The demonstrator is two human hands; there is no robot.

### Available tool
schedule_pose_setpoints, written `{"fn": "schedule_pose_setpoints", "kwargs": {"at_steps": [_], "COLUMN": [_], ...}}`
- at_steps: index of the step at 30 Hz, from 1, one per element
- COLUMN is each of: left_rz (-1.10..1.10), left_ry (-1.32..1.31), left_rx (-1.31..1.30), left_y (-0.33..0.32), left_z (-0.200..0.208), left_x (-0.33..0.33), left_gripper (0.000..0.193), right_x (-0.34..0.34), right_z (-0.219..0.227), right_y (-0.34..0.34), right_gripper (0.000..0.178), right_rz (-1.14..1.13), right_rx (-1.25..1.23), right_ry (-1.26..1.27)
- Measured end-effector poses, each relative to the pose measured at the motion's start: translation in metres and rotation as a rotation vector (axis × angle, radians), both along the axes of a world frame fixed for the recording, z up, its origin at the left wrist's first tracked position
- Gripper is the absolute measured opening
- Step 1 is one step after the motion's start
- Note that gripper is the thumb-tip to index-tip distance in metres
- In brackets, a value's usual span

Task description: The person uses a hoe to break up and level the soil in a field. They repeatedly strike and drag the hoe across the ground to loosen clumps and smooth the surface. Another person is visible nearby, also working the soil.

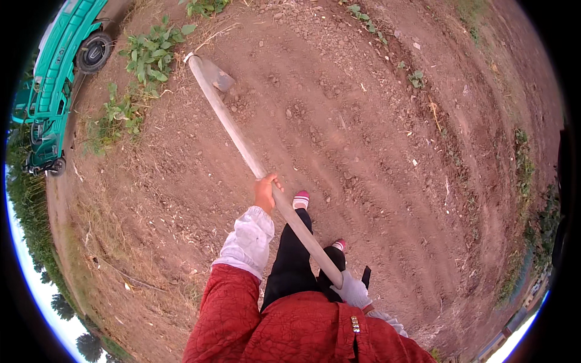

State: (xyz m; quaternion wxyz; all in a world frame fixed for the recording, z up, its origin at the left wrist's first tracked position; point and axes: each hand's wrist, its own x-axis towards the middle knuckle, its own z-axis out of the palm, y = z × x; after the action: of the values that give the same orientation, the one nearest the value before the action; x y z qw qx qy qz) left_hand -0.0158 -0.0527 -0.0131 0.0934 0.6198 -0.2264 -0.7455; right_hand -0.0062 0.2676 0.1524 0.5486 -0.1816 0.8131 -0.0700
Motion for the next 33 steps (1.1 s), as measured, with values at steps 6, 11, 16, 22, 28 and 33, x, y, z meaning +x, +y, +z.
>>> {"fn": "schedule_pose_setpoints", "kwargs": {"at_steps": [6, 11, 16, 22, 28, 33], "left_rz": [0.041, 0.018, 0.007, 0.04, 0.01, 0.053], "left_ry": [0.077, 0.002, 0.038, 0.03, 0.09, 0.109], "left_rx": [0.062, 0.079, 0.071, 0.096, 0.029, 0.081], "left_y": [-0.016, -0.031, -0.041, -0.04, -0.03, -0.012], "left_z": [0.018, 0.033, 0.033, 0.03, 0.024, 0.029], "left_x": [-0.002, -0.006, -0.012, -0.013, -0.004, 0.012], "left_gripper": [0.008, 0.008, 0.009, 0.008, 0.007, 0.011], "right_x": [0.005, -0.002, 0.0, -0.004, -0.001, 0.009], "right_z": [0.004, 0.013, 0.018, 0.024, 0.023, 0.028], "right_y": [-0.002, -0.019, -0.024, -0.024, -0.003, 0.044], "right_gripper": [0.034, 0.029, 0.025, 0.022, 0.025, 0.027], "right_rz": [0.035, 0.069, 0.108, 0.085, 0.081, 0.065], "right_rx": [0.089, 0.129, 0.241, 0.119, 0.063, 0.062], "right_ry": [0.013, -0.009, 0.005, 0.032, 0.047, 0.046]}}
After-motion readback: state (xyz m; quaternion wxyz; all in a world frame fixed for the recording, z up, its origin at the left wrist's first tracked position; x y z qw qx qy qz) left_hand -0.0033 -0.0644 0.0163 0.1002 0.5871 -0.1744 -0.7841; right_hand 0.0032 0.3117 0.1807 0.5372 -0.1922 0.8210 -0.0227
